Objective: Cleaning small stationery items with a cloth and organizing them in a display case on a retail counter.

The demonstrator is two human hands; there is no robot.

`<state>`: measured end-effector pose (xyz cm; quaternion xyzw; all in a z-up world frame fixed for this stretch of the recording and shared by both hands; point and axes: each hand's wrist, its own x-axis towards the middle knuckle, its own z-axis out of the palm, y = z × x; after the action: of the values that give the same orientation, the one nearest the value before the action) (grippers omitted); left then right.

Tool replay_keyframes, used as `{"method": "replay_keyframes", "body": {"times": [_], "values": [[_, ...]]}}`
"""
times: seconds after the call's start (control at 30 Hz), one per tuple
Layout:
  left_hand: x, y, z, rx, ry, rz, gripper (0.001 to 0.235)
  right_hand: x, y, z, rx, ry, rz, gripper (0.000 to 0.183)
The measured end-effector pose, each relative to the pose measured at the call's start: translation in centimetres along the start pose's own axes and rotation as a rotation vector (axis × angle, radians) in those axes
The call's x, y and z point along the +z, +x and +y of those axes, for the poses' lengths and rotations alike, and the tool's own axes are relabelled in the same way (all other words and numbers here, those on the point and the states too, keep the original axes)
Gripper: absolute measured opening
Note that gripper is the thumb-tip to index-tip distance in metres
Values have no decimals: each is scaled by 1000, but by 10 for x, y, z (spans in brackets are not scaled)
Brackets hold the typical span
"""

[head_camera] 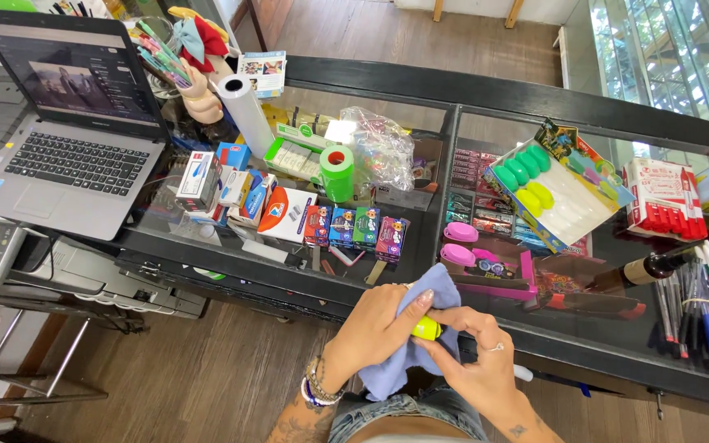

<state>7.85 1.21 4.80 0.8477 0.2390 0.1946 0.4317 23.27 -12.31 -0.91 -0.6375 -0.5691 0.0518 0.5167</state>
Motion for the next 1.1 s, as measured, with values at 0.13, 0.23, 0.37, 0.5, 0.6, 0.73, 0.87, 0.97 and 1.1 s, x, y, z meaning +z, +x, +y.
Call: {"method": "replay_keyframes", "body": {"times": [0.13, 0.23, 0.37, 0.5, 0.6, 0.73, 0.87, 0.97, 1.1], "values": [[3, -3, -11, -111, -153, -41, 58, -5, 9, -14, 20, 154, -15, 59], [7, -7, -12, -204, -226, -12, 62, -6, 8, -8, 2, 224, -37, 58], [15, -11, -35, -216, -233, 12, 56, -11, 5, 5, 22, 255, -6, 54], [9, -22, -60, -271, -656, 177, 54, -26, 15, 17, 318, 523, 5, 64], [16, -40, -107, -297, -907, 306, 58, -33, 17, 30, 481, 729, -7, 52], [10, -53, -124, -574, -1256, 626, 60, -34, 22, 39, 638, 746, 14, 43], [3, -64, -110, -653, -1221, 652, 65, -14, 21, 92, 501, 397, -67, 39], [3, -69, -103, -670, -1159, 585, 67, 1, 20, 130, 459, 27, -119, 36], [11, -73, -105, -751, -1215, 621, 67, 7, 26, 131, 477, -59, -105, 35]]}}
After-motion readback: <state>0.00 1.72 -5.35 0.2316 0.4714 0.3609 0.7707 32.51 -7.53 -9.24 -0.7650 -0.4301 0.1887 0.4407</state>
